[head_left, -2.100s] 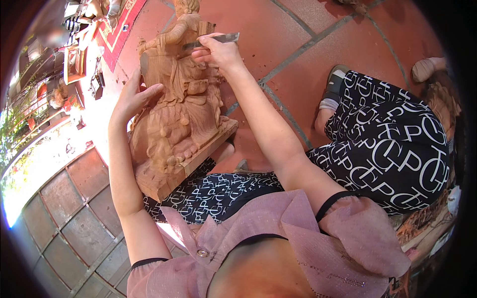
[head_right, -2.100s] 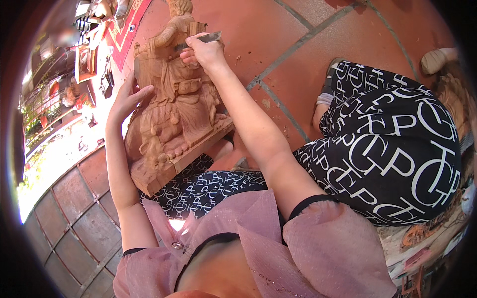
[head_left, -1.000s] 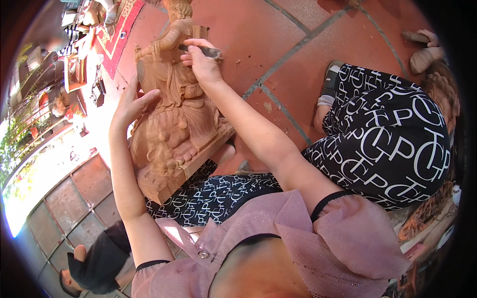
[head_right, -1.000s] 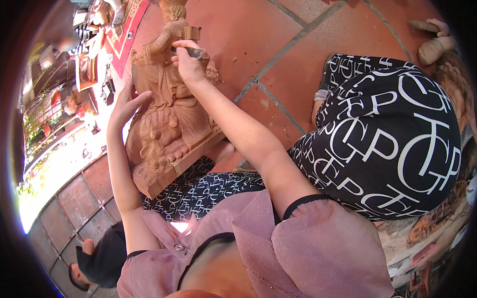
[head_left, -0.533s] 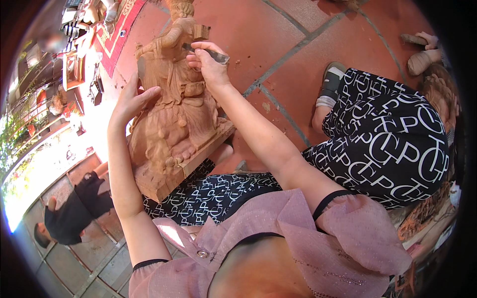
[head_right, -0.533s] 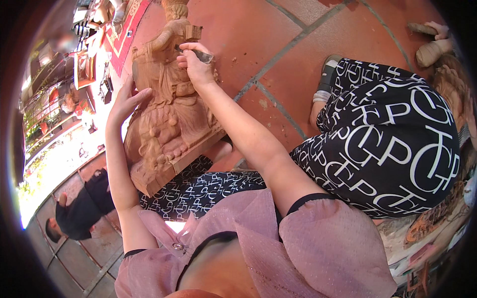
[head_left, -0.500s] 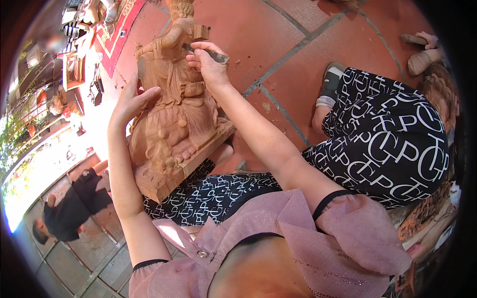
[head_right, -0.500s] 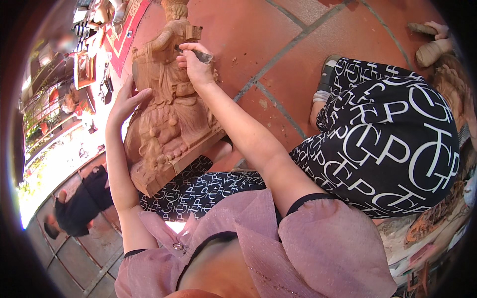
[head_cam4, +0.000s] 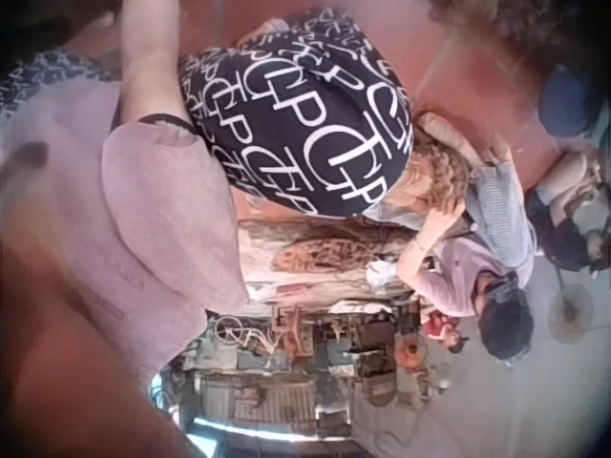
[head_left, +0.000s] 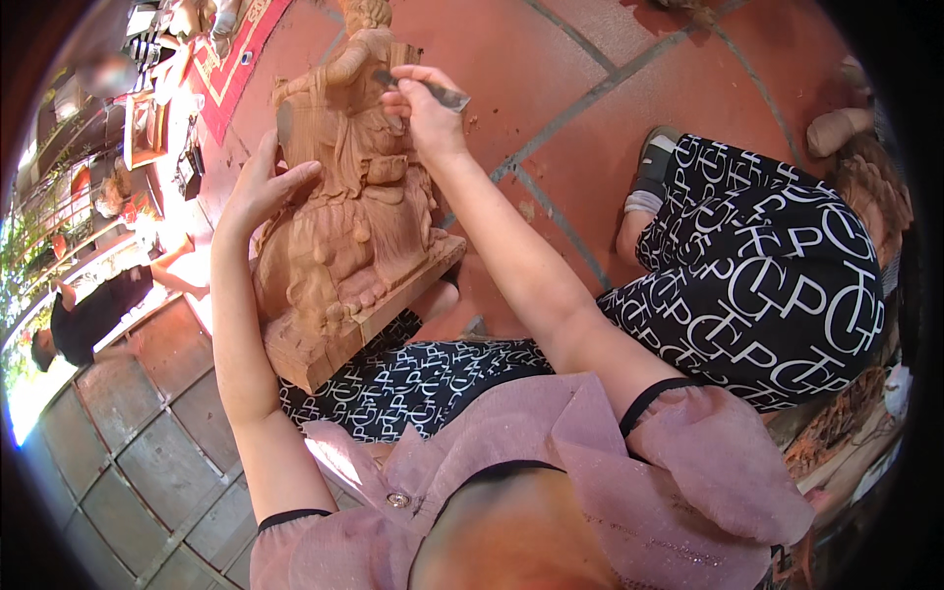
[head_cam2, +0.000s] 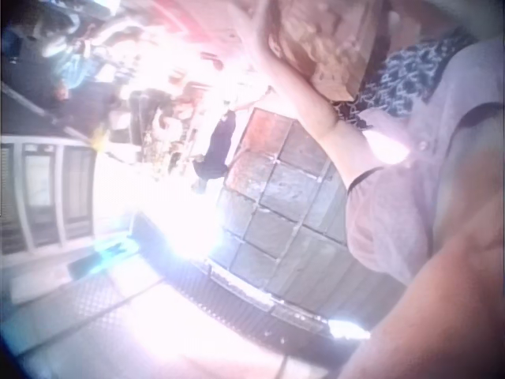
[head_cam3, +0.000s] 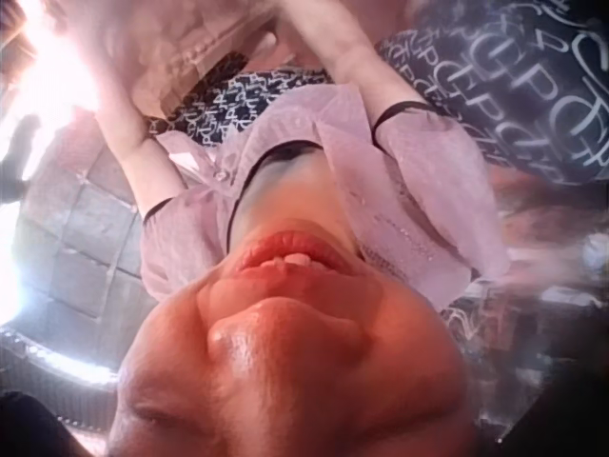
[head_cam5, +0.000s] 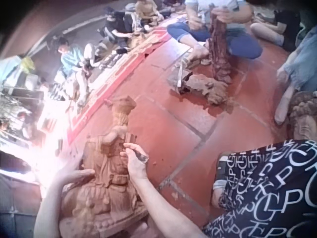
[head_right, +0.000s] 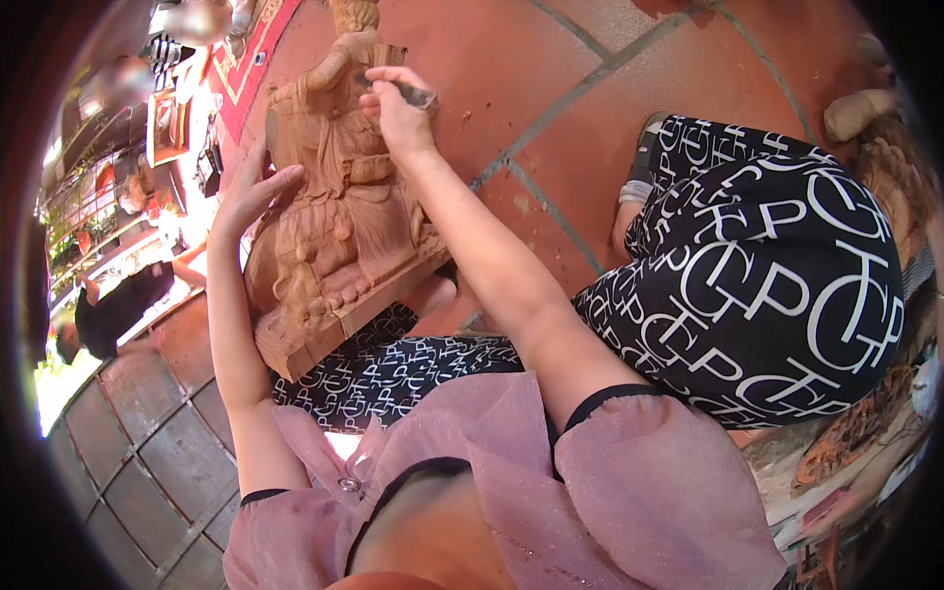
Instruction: The person carves a wooden figurine using a chisel, holding the piece in their lap and refining details on the surface. The person rotates the figurine to access different areas and continues to chip away wood shavings.
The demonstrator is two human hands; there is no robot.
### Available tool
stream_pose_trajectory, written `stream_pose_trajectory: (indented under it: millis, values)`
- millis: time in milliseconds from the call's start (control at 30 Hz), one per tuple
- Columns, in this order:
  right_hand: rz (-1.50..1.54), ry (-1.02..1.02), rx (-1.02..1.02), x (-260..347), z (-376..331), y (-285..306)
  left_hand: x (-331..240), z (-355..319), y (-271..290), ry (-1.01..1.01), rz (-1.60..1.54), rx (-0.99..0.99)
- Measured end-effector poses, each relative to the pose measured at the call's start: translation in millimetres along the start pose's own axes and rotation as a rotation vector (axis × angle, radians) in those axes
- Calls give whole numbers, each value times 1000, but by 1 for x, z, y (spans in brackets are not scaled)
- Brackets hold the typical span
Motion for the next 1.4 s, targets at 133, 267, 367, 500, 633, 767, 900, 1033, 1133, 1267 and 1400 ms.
stream_pose_trajectory:
  millis: [133, 267, 367, 500, 633, 767, 900, 1033, 1133, 1267, 1400]
  values:
    - [-54, -25, 13, -6, -7, 0, 4, -4, -3, 32, -140, 19]
    - [-59, -91, -9, -8, -16, -4, 9, -3, -1, 37, -63, 14]
    - [-95, 64, 9, -21, -9, -5, 2, -1, -2, 96, -22, 44]
    - [-41, -44, 12, -17, -14, -15, 6, -1, -2, 66, -33, 34]
    - [125, -128, 64, -7, -7, -5, -3, -4, 1, 145, 4, 47]
    - [-45, -31, -33, 2, 2, 8, 9, -1, 2, 57, 26, 25]
    - [-54, -36, -78, 0, -2, 9, 3, -1, 1, 100, 19, 33]
    - [-17, 17, -14, -5, -5, 2, 5, -1, -2, -18, -48, -12]
    - [-130, 75, 21, -12, -5, -3, 9, -3, -1, 43, -52, -20]
    - [-399, 393, 46, -20, -1, -3, 10, 0, 0, 20, -22, -7]
    - [-510, 463, 78, -18, -12, -7, 3, 0, -1, -3, -51, -7]
Point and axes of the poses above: each hand's wrist, its own z-axis towards the middle knuckle, its own y-axis out of the back of the hand, x = y × z, the point moved 3 cm from there along z, towards the middle knuckle, and after that the axes turned 1 degree about -x, right-handed, at the moved point
